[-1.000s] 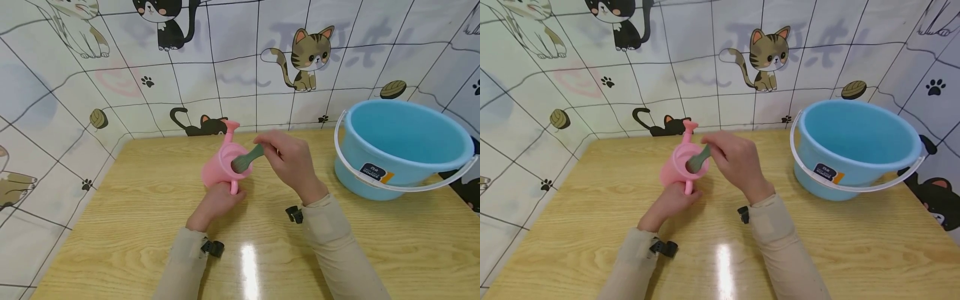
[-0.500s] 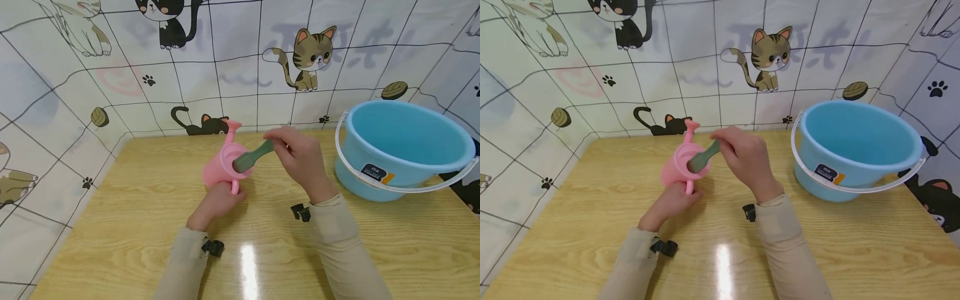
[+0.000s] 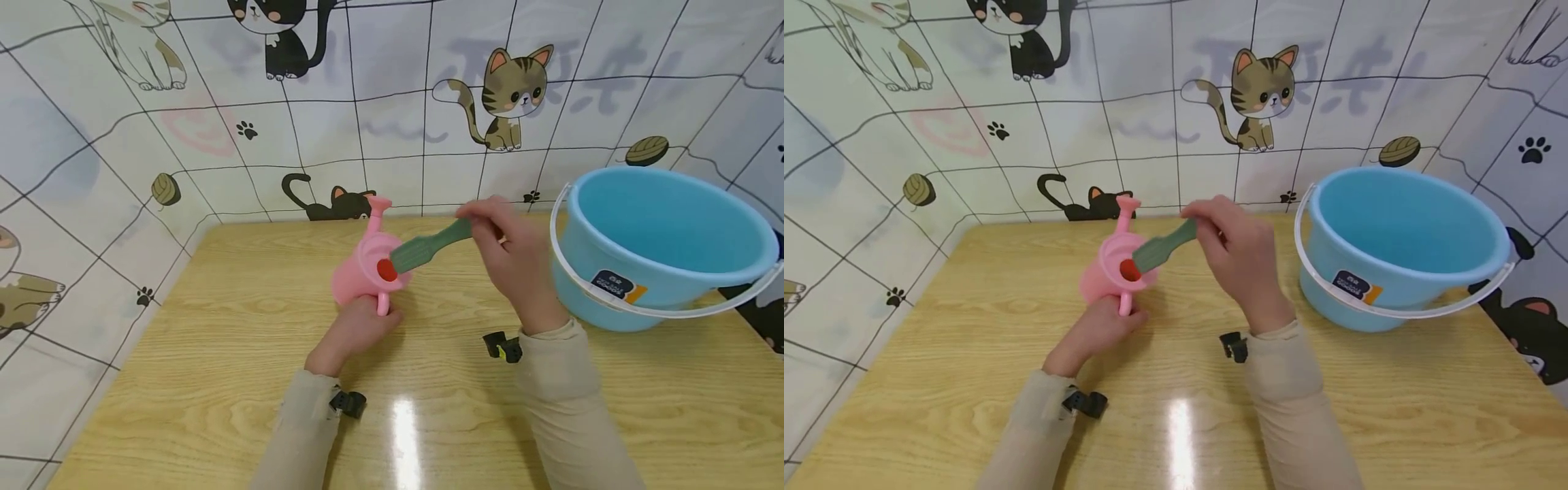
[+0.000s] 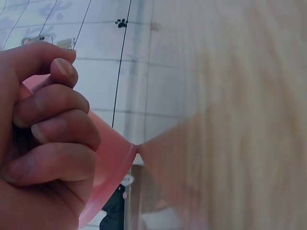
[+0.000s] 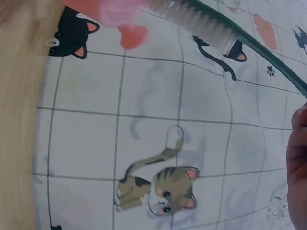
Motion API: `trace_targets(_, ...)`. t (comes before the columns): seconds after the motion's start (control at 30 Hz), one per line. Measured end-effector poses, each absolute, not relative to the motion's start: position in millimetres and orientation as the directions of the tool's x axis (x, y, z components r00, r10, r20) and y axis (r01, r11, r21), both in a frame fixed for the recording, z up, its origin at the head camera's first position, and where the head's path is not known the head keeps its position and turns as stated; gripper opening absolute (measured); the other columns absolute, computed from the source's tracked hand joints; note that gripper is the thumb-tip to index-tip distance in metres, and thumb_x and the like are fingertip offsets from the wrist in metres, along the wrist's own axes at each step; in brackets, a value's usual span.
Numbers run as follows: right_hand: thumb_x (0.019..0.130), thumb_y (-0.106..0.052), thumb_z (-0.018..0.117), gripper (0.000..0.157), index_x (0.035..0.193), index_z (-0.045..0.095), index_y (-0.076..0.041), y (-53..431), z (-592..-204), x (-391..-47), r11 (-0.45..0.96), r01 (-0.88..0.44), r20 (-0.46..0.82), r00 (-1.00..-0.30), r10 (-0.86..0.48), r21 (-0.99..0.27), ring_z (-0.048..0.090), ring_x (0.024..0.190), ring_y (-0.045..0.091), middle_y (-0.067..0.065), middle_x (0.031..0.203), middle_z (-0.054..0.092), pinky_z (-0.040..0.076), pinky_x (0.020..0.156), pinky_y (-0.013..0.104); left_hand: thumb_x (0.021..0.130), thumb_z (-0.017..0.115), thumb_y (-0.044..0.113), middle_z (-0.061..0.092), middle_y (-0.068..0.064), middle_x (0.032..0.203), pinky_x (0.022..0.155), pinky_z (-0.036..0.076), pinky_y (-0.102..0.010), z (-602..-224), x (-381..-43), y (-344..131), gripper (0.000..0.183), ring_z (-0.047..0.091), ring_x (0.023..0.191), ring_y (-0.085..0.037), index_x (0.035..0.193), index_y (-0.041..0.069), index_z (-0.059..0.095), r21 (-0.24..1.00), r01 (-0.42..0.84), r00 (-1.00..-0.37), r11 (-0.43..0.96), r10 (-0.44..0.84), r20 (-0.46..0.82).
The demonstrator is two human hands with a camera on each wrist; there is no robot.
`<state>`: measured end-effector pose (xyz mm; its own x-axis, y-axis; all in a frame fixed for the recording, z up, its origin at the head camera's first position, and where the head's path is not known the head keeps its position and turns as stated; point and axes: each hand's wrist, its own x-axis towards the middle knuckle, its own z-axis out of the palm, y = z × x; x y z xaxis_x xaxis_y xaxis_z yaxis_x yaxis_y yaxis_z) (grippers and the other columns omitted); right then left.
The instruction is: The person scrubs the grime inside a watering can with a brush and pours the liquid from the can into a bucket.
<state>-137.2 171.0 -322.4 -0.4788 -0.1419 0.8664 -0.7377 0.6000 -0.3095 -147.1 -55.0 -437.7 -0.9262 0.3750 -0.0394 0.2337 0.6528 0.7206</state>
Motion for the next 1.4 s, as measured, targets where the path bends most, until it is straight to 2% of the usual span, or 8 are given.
trace_targets(0.2, 0.088, -0.005, 0.044, 0.023, 0.090, 0.067, -0.005, 182.8, -310.9, -129.6, 0.597, -0.708, 0.880, -0.475, -0.009, -0.376, 0.037, 0.058, 0.008, 0.002, 0.063, 0.046, 0.028, 0.055, 0.023, 0.083, 0.056, 0.028, 0.031, 0.005, 0.049, 0.047, 0.029, -0.025, -435.1, -147.3, -62.3, 0.037, 0.029, 0.045, -0.010, 0.055, 0.013, 0.038, 0.697, 0.216, -0.940, 0.684, 0.338, -0.040)
trace_targets(0.37, 0.089, -0.007, 0.044, 0.023, 0.093, 0.067, -0.005, 186.2, -314.1, -131.9, 0.625, -0.680, 0.874, -0.485, 0.008, -0.383, 0.039, 0.057, 0.009, 0.003, 0.064, 0.049, 0.030, 0.055, 0.022, 0.082, 0.057, 0.027, 0.031, 0.006, 0.049, 0.045, 0.029, -0.024, -437.6, -147.3, -61.4, 0.036, 0.031, 0.045, -0.009, 0.055, 0.013, 0.039, 0.671, 0.258, -0.934, 0.695, 0.357, -0.010)
trace_targets(0.53, 0.090, -0.010, 0.044, 0.024, 0.097, 0.067, -0.006, 188.1, -315.7, -132.8, 0.683, -0.636, 0.878, -0.478, 0.018, -0.360, 0.040, 0.056, 0.009, 0.004, 0.066, 0.051, 0.031, 0.054, 0.021, 0.080, 0.056, 0.027, 0.031, 0.006, 0.049, 0.046, 0.028, -0.024, -437.3, -148.3, -61.4, 0.035, 0.030, 0.045, -0.009, 0.054, 0.014, 0.038, 0.674, 0.248, -0.939, 0.696, 0.343, -0.008)
trace_targets(0.77, 0.089, -0.010, 0.044, 0.023, 0.096, 0.066, -0.006, 190.9, -319.3, -133.3, 0.757, -0.599, 0.883, -0.465, -0.063, -0.261, 0.036, 0.053, 0.011, 0.005, 0.065, 0.049, 0.027, 0.051, 0.022, 0.077, 0.055, 0.022, 0.030, 0.005, 0.049, 0.045, 0.027, -0.024, -437.7, -148.7, -63.9, 0.031, 0.029, 0.044, -0.011, 0.054, 0.014, 0.036, 0.718, 0.223, -0.943, 0.659, 0.333, -0.013)
trace_targets(1.07, 0.088, -0.007, 0.045, 0.025, 0.099, 0.067, -0.011, 196.9, -333.4, -132.8, 0.783, -0.579, 0.876, -0.473, -0.097, -0.226, 0.036, 0.053, 0.009, 0.001, 0.065, 0.050, 0.024, 0.048, 0.023, 0.079, 0.053, 0.022, 0.029, 0.006, 0.047, 0.045, 0.026, -0.024, -440.0, -150.3, -66.5, 0.034, 0.029, 0.043, -0.009, 0.052, 0.014, 0.035, 0.736, 0.240, -0.940, 0.634, 0.341, 0.012)
trace_targets(1.27, 0.084, 0.001, 0.053, 0.024, 0.098, 0.068, -0.013, 203.4, -349.7, -130.5, 0.745, -0.633, 0.838, -0.510, -0.196, -0.211, 0.038, 0.058, 0.007, -0.001, 0.073, 0.054, 0.030, 0.052, 0.020, 0.080, 0.055, 0.023, 0.030, 0.005, 0.047, 0.043, 0.024, -0.024, -438.9, -147.5, -69.5, 0.033, 0.028, 0.042, -0.011, 0.054, 0.013, 0.037, 0.773, 0.198, -0.944, 0.603, 0.330, -0.016)
trace_targets(1.4, 0.080, 0.006, 0.059, 0.027, 0.098, 0.068, -0.012, 206.8, -360.3, -124.7, 0.724, -0.659, 0.806, -0.534, -0.257, -0.205, 0.044, 0.067, 0.008, -0.001, 0.082, 0.055, 0.033, 0.057, 0.018, 0.078, 0.055, 0.022, 0.031, 0.005, 0.048, 0.042, 0.023, -0.023, -441.9, -145.1, -70.7, 0.030, 0.028, 0.042, -0.010, 0.055, 0.013, 0.038, 0.795, 0.177, -0.945, 0.579, 0.327, -0.027)
